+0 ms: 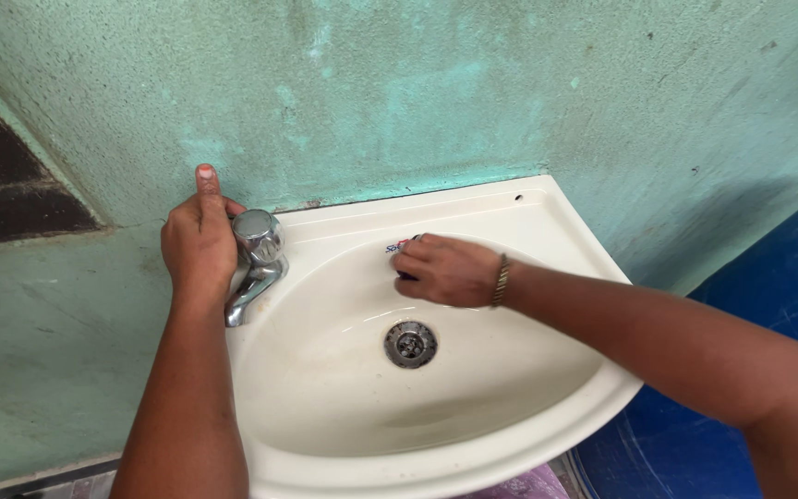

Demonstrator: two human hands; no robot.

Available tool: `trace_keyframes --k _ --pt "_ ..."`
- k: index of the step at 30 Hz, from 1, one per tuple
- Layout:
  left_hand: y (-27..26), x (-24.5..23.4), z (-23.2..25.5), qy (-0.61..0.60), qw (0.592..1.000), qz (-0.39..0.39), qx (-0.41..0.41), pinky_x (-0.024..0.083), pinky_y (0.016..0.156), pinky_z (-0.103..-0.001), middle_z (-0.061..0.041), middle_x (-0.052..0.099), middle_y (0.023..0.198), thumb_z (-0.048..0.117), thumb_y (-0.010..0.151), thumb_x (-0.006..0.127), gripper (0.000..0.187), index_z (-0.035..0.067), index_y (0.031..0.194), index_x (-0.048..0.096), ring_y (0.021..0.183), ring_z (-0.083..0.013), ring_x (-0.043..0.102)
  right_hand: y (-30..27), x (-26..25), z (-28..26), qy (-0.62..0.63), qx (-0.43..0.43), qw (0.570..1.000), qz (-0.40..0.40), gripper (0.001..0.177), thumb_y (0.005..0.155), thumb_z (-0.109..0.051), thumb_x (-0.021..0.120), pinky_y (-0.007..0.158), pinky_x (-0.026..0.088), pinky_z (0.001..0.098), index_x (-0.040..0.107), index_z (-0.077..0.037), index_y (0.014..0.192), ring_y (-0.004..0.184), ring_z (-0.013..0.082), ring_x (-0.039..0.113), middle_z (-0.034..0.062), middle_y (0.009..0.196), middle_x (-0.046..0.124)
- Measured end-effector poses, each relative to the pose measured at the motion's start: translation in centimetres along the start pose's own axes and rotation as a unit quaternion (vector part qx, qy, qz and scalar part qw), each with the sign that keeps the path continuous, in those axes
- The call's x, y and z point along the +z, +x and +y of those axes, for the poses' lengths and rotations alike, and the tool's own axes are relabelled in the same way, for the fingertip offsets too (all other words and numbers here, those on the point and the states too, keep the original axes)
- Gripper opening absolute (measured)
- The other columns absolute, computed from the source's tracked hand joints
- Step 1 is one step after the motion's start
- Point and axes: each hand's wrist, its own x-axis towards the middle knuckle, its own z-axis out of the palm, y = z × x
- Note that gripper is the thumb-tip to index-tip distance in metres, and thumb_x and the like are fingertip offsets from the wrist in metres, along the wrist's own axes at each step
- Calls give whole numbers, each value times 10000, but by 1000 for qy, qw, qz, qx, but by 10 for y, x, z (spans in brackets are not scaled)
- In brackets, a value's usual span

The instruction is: The person cleans a white porcelain sink and a chrome faucet using a purple cloth, wiping the interior basin and the outer edges of the sink.

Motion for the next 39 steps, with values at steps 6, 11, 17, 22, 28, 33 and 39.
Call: trace_keyframes --k 6,11,17,22,28,33,39 --pt "-2 -2 -1 -11 999 12 46 503 648 -397 -104 650 635 641 1073 330 804 12 779 736 616 -221 634 -35 23 -19 44 60 991 -110 164 904 -145 604 995 479 387 650 -96 1054 1163 262 556 103 1154 587" --pt "-4 -3 0 -6 999 -2 35 493 613 -392 -98 635 608 632 1079 309 795 16 801 729 587 -216 634 -66 -1 -50 201 255 877 -354 406 869 -68 665 995 476 412 590 -103 1266 1186 306 565 152 1252 560" --pt "-2 0 -1 9 1000 5 13 496 622 -412 -88 634 594 655 1062 290 796 51 799 736 575 -225 640 -48 -72 -58 373 274 757 -462 365 898 -243 722 999 477 423 636 -184 1247 1139 269 633 90 1174 706" --pt "11 8 -13 9 999 24 26 503 687 -428 -113 645 586 691 1031 284 815 73 788 757 616 -260 665 7 -80 -79 541 189 747 -337 324 894 -229 712 912 519 425 643 -116 1190 1021 277 704 114 1085 748" --pt "10 9 -16 4 998 40 57 515 710 -433 -110 680 639 712 1003 290 841 54 758 754 673 -294 686 104 -56 -122 641 157 751 -20 336 832 -100 742 853 573 404 616 -77 1142 963 270 733 120 1075 733" --pt "9 7 -12 7 999 23 29 523 713 -435 -144 675 622 703 1000 279 836 49 752 738 664 -304 686 130 -22 -108 336 20 937 89 272 940 -83 598 770 573 393 575 -118 1209 1100 313 604 136 1187 525" --pt "7 6 -10 15 998 41 52 510 707 -429 -116 671 624 699 1004 288 837 50 731 741 663 -279 665 95 6 -47 94 21 989 114 272 877 -152 606 885 558 374 644 -126 1145 1075 250 587 76 1149 560"
